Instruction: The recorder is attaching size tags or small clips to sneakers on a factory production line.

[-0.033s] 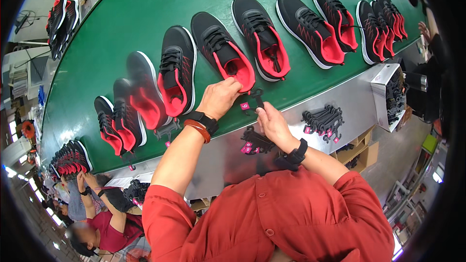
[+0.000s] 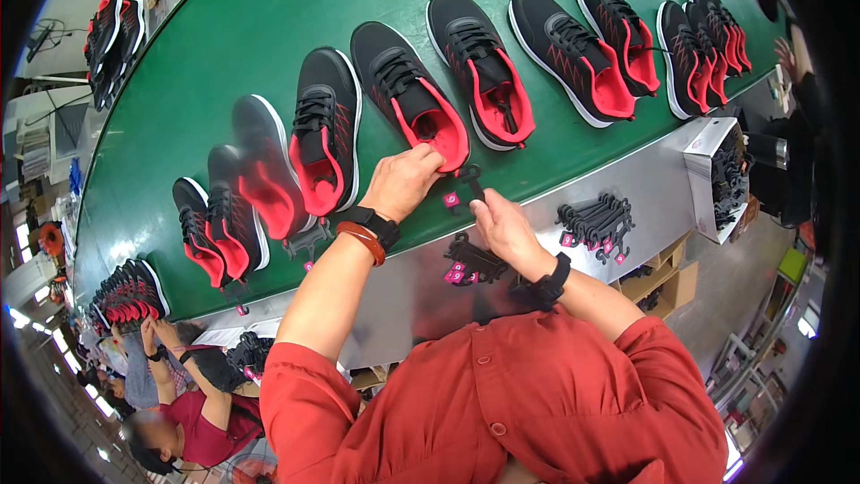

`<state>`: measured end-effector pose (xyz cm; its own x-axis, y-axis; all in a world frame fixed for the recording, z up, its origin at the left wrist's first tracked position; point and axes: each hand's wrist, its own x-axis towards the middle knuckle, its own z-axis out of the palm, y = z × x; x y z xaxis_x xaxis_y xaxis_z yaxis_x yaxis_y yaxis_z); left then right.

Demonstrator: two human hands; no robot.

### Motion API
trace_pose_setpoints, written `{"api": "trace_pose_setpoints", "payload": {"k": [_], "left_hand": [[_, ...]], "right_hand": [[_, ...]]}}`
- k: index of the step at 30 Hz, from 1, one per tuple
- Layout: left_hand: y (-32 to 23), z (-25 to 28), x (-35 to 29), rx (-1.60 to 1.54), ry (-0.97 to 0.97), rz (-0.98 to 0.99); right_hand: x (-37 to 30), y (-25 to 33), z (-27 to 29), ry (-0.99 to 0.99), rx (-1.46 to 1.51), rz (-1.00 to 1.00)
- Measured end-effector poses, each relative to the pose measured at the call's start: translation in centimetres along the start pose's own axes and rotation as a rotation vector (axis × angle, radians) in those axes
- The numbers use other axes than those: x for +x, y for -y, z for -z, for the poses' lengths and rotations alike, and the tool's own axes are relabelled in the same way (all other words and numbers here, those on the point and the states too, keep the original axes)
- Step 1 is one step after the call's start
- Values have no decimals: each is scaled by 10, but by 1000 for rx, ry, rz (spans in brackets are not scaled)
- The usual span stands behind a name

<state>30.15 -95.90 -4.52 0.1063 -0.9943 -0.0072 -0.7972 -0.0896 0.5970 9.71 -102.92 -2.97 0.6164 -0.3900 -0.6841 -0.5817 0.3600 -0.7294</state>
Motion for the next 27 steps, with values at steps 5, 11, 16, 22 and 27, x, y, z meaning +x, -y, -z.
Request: {"api": "trace_pose_setpoints", "payload": {"k": [5, 11, 16, 22, 27], "left_hand": [[-8, -1, -3, -74, -69, 118], [-20, -10, 9, -77, -1, 165], [-17, -9, -1, -59, 6, 175], [-25, -15, -4, -163, -96, 217], [-31, -14, -3, -221, -104, 235]], "right_hand": [[19, 27, 44, 378, 302, -257], [4, -9, -2, -170, -157, 209], [25, 31, 70, 235, -611, 120], [31, 37, 99, 185, -959, 189], [20, 12, 71, 112, -154, -19]]}}
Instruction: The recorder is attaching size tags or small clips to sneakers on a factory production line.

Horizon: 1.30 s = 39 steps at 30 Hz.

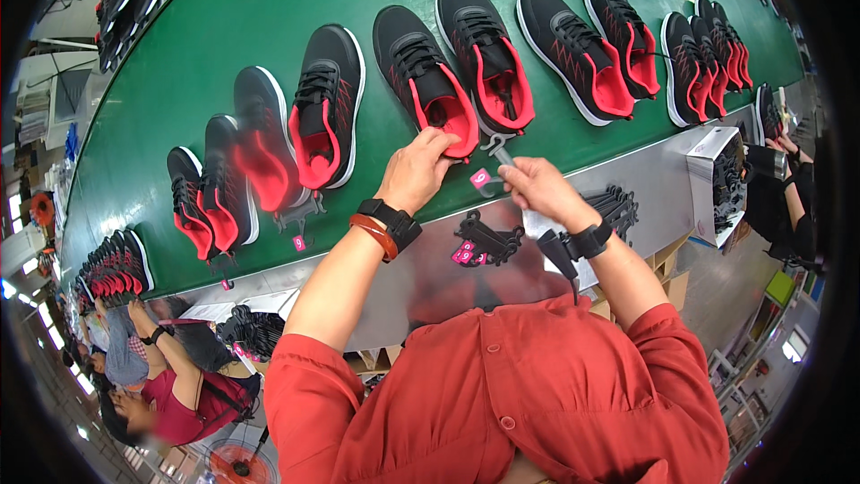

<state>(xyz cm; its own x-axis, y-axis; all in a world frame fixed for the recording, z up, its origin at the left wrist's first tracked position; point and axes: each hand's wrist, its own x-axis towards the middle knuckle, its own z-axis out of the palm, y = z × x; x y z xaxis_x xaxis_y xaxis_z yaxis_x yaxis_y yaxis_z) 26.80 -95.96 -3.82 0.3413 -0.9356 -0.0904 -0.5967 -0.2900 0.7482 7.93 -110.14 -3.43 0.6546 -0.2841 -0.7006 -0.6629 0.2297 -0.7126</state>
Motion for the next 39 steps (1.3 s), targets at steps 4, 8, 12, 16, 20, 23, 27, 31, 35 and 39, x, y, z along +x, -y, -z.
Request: {"api": "trace_pose_setpoints", "payload": {"k": [4, 8, 12, 16, 20, 23, 27, 31, 35, 39], "left_hand": [[-1, -6, -6, -145, -8, 40], [-4, -6, 0, -148, 5, 68], [5, -11, 0, -173, -45, 41], [7, -9, 2, -298, 53, 230], [16, -5, 1, -309, 133, 240], [25, -6, 1, -357, 138, 243], [16, -3, 3, -350, 176, 316], [17, -5, 2, -311, 167, 296], [20, -7, -1, -292, 136, 293], [13, -9, 2, -169, 134, 261]], "right_hand": [[-13, 8, -21, 51, 192, -71], [-8, -7, -37, 28, 315, -39], [-9, -13, -40, -13, 296, 15], [-7, -15, -46, 29, 377, 0], [-12, -10, -55, 36, 558, -43], [-11, -13, -62, 39, 613, -60], [-12, -12, -64, 41, 602, -62], [-8, -19, -66, 59, 572, -44], [-10, -14, -64, 105, 576, -72], [-6, -11, -72, 1, 391, -10]]}}
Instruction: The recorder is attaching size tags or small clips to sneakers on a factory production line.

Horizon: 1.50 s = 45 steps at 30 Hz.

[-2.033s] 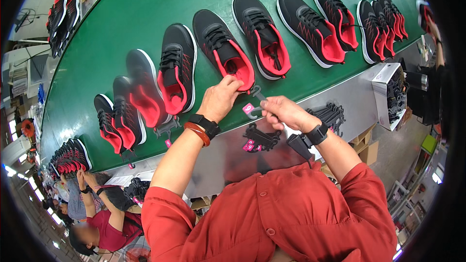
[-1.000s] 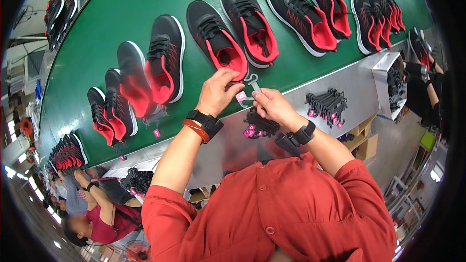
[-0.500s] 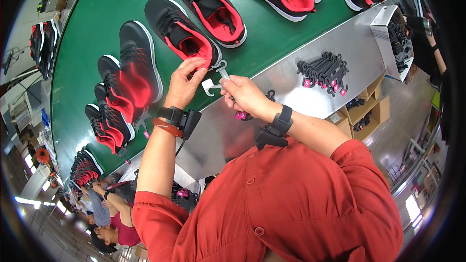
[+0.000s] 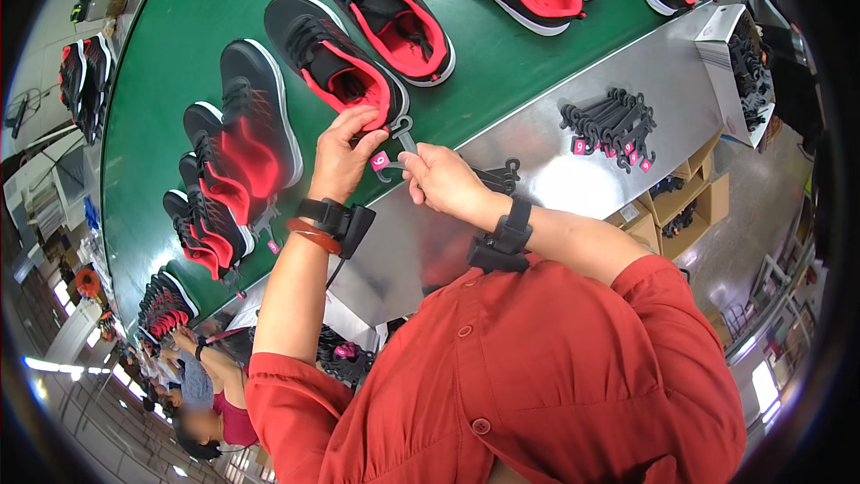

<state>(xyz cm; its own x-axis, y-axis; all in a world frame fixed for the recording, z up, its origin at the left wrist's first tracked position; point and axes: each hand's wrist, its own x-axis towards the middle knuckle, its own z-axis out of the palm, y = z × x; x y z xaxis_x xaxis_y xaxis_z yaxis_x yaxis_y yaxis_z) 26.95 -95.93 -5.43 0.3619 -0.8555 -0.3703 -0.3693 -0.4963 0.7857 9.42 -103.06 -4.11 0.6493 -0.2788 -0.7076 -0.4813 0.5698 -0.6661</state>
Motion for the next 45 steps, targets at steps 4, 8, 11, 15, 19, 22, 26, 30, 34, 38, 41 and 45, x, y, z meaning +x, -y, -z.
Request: {"api": "trace_pose_setpoints", "payload": {"k": [4, 8, 11, 15, 19, 22, 26, 30, 34, 38, 41, 45], "left_hand": [[2, 4, -1, 173, 49, -120], [5, 11, -1, 215, 137, -247], [14, 14, 1, 296, 156, -284], [13, 3, -1, 331, 39, -249], [19, 1, -2, 256, -2, -191], [24, 4, -5, 285, -3, -228], [17, 12, -11, 388, -22, -252], [-4, 13, -24, 586, 43, -458], [5, -7, -33, 609, -50, -459], [-1, -16, -43, 695, -31, -199], [-28, -14, -41, 653, 35, -10], [-29, -15, -33, 498, -13, 88]], "right_hand": [[4, -7, -4, 36, 25, -13], [6, -5, -1, 82, -113, 20], [13, -17, 3, -51, -605, 332], [20, -9, 28, -86, -1074, 523], [13, -3, 2, 291, -334, 11], [18, 0, 1, 354, -606, 73], [29, 36, 18, 472, -674, -94], [28, 34, 31, 470, -391, -187], [15, 61, 36, 431, -720, 140], [39, 81, 78, -82, -1115, 966], [58, 87, 113, 139, -1366, 929], [81, 86, 112, 236, -1550, 1039]]}}
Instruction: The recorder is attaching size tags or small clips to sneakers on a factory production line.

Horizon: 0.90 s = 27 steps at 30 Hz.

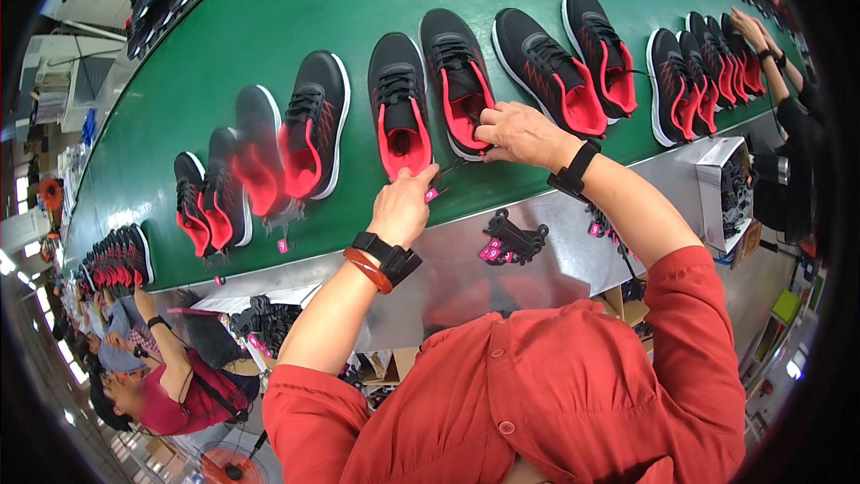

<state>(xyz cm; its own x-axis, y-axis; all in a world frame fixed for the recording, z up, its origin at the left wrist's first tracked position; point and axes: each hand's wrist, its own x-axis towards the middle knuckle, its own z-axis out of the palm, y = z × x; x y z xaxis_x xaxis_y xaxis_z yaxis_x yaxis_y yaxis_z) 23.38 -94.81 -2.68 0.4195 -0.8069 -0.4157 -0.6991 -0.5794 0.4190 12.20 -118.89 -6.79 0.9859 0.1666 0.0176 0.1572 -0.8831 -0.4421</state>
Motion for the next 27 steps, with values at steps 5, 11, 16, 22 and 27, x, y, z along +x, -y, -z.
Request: {"api": "trace_pose_setpoints", "payload": {"k": [5, 11, 16, 22, 27], "left_hand": [[-2, -2, 2, -40, -2, 56], [-3, -4, 3, -24, 2, 76], [-7, -3, 3, -16, -3, 92], [-5, -12, -1, -153, -64, 33], [3, -10, -11, -276, -354, -35]], "right_hand": [[13, 19, 13, -75, -142, 95], [17, 22, 18, -34, -197, 115], [25, 29, 20, 20, -226, 141], [32, 37, 9, 128, -288, 80], [28, 32, -10, -263, 22, -121]]}}
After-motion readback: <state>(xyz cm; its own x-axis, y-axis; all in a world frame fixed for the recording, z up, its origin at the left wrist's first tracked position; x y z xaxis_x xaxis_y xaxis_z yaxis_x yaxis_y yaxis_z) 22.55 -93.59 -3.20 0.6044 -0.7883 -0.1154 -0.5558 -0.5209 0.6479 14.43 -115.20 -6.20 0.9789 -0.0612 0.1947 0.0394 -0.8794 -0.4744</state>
